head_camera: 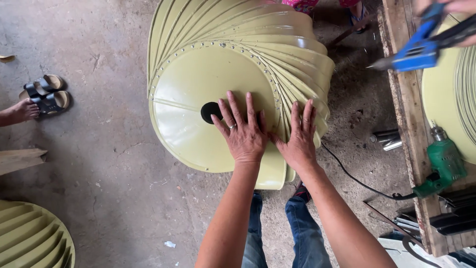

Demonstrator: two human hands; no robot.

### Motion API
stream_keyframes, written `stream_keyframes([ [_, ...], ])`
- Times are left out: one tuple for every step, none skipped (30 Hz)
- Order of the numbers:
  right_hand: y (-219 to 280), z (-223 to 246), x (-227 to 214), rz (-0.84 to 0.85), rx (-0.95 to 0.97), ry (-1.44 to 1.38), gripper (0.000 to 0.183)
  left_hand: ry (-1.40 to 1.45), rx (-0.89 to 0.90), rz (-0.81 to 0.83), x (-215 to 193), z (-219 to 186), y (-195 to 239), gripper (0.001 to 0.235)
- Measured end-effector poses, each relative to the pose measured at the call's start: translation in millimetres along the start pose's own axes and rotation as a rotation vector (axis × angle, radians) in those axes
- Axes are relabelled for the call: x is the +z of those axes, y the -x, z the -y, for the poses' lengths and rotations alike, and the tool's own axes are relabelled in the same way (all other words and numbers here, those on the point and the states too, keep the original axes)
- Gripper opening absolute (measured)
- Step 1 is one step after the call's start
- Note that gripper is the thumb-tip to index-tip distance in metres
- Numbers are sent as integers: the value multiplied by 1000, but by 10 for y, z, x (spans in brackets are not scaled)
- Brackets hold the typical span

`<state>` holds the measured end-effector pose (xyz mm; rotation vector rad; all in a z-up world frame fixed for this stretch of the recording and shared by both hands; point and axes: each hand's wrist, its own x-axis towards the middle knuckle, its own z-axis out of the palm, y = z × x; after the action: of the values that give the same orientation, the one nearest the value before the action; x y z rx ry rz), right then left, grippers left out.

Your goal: Assembling a metal turbine vent by attaching curved metal fins to a circular base using a drill and fasteners.

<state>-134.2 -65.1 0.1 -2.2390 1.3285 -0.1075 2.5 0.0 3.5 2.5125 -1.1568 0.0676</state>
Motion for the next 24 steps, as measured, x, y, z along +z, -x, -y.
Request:
stream_keyframes([
  [13, 3, -5, -5, -9, 2, 113, -1, 3, -8, 0, 2, 6, 60],
  [10, 13, -8, -10, -23, 3, 113, -4, 3, -21, -1, 10, 2, 60],
  [9, 30, -31, -8, -28, 3, 113, -6, -2, -24, -2, 12, 4, 60],
  [15, 46, -56, -4, -22, -2, 113, 4, -4, -27, -4, 11, 11, 59],
  [16, 57, -87, 0, -17, -8, 112, 14, -7, -31, -4, 4, 13, 59],
  [11, 54, -137, 1, -20, -9, 112, 13, -9, -32, -19, 5, 12, 59],
  [1, 50, -192, -4, -24, 24, 108, 8, -5, -24, -33, 1, 6, 59],
  [-14, 52, -243, -8, -30, 57, 103, 2, -3, -16, -50, 5, -1, 59],
  [-63, 19, -289, -5, -35, 55, 103, -1, -8, -18, -64, 10, -2, 59],
  [-122, -13, -336, -14, 11, 54, 97, 2, -1, -34, -80, 15, -8, 59],
  [-183, -52, -383, -23, 57, 53, 91, 5, 6, -50, -92, 14, -14, 58],
  [-261, -150, -401, -14, 49, 53, 91, 0, -5, -50, -110, 7, -7, 58],
  [-339, -249, -420, -40, 61, 23, 91, 41, 3, -58, -130, -2, 2, 56],
  [-434, -320, -426, -66, 70, -13, 90, 76, 12, -70, -165, 11, -8, 54],
  [-487, -337, -444, -58, 58, -18, 90, 65, 2, -75, -207, 35, 10, 54],
  [-536, -362, -470, -63, 29, -19, 92, 131, 14, -77, -239, 52, 13, 51],
  [-588, -384, -493, -68, -1, -20, 94, 197, 26, -80, -269, 72, 14, 48],
  [-658, -447, -525, -75, -6, -17, 94, 200, 27, -88, -280, 212, -17, 48],
  [-732, -503, -545, -44, -16, -11, 95, 155, 18, -145, -284, 366, -50, 42],
  [-782, -554, -551, -7, -23, -3, 96, 111, 4, -195, -291, 535, -54, 36],
  [-863, -538, -612, -7, -26, 2, 96, 114, 0, -198, -341, 814, -151, 36],
  [-913, -524, -655, 69, 8, -3, 93, 25, -121, -305, -393, 1107, -227, 41],
  [-965, -506, -692, 145, 43, -8, 91, -67, -240, -412, -441, 1407, -304, 51],
  [-1010, -485, -719, 152, 49, -8, 91, -69, -241, -404, -461, 1544, -372, 51],
])
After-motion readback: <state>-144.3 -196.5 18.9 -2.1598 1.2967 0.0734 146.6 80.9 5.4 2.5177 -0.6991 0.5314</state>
